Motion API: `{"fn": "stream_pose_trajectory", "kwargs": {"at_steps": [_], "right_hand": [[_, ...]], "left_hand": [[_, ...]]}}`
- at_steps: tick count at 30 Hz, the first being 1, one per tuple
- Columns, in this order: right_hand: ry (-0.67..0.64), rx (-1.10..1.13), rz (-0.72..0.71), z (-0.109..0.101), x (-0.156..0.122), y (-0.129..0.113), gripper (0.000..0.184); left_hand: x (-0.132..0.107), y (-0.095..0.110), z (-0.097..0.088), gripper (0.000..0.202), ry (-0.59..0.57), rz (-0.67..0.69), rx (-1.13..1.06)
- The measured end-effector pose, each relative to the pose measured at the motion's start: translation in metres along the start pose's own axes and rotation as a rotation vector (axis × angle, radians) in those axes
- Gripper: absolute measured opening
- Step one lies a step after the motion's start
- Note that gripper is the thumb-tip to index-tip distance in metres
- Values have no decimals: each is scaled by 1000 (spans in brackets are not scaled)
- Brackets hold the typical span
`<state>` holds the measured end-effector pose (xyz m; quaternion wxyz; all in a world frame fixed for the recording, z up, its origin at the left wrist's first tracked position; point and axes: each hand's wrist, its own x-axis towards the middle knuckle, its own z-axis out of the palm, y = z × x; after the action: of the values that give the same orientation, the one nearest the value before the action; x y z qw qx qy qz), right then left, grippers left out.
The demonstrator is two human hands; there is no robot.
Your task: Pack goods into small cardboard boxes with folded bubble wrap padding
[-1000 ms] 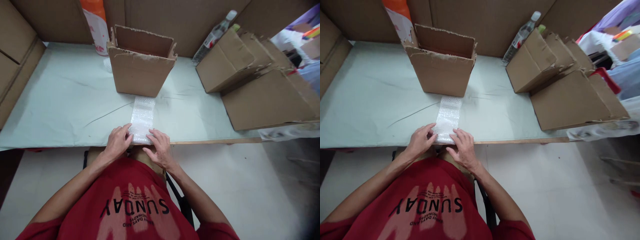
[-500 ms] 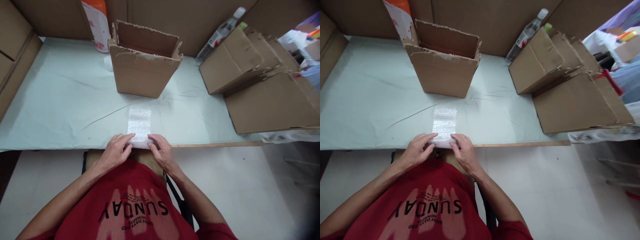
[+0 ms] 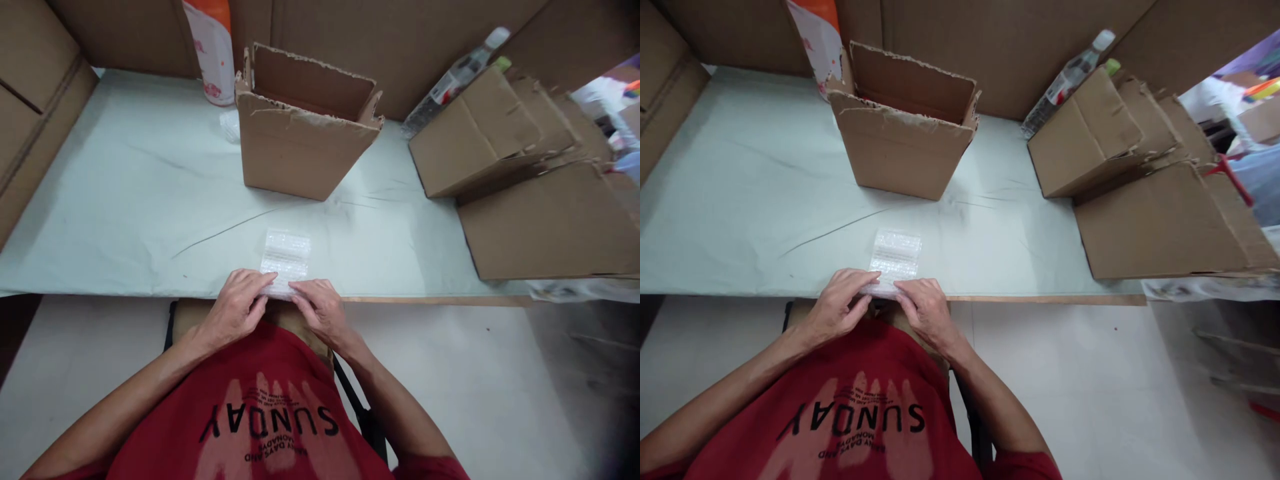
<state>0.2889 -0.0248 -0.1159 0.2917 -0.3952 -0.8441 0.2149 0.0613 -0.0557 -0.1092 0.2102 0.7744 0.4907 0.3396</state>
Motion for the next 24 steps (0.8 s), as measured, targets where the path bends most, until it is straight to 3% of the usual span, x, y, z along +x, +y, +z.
{"fn": "stream_pose_trajectory", "kwargs": {"at_steps": [5, 9, 11, 14, 17, 24], "right_hand": [[100, -185, -1, -3, -8, -5, 27], [-30, -339, -44, 2, 1, -1, 29], [-53, -343, -13, 5, 10, 3, 27], [3, -210, 52, 6, 21, 7, 24], [31, -31, 116, 4, 26, 7, 26], [53, 347, 345, 2, 24, -7, 23]], "left_hand": [[13, -9, 6, 38, 24, -162, 98], [30, -12, 11, 36, 58, -235, 159], [31, -9, 12, 40, 129, -294, 45], [21, -5, 11, 51, 220, -487, -302], [13, -2, 11, 58, 201, -652, -604], [20, 1, 12, 78, 202, -823, -926]]}}
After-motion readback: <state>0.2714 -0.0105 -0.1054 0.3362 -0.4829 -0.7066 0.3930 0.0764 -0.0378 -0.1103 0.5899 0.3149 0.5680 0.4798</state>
